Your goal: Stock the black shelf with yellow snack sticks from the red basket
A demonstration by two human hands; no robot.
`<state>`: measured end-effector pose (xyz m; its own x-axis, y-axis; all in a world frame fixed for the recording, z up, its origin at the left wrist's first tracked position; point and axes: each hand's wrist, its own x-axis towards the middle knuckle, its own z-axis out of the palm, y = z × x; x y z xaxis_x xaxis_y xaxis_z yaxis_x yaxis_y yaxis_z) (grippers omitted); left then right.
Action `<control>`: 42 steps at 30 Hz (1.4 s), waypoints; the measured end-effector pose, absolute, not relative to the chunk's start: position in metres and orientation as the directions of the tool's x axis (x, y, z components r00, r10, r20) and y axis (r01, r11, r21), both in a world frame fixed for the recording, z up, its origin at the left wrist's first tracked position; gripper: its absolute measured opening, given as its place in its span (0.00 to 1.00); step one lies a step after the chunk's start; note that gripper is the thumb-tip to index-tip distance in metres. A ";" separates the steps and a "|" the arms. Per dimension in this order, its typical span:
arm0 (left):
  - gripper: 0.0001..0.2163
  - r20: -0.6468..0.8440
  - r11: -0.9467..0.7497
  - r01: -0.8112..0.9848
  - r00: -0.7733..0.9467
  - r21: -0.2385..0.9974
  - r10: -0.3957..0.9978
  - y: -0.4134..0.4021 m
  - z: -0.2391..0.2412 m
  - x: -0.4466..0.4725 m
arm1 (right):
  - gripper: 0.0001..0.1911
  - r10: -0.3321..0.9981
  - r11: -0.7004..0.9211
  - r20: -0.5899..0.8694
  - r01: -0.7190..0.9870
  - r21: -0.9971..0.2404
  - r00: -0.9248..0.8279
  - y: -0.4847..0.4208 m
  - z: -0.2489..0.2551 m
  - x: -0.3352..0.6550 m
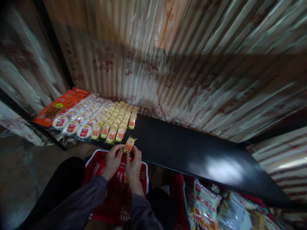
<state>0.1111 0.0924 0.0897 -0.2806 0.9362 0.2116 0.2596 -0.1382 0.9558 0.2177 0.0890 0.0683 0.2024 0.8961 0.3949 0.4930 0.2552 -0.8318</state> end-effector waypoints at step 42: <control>0.21 0.192 -0.145 0.465 -0.054 0.873 0.980 0.137 0.082 0.137 | 0.19 0.923 0.219 0.347 0.517 -0.828 0.165 0.185 0.064 0.230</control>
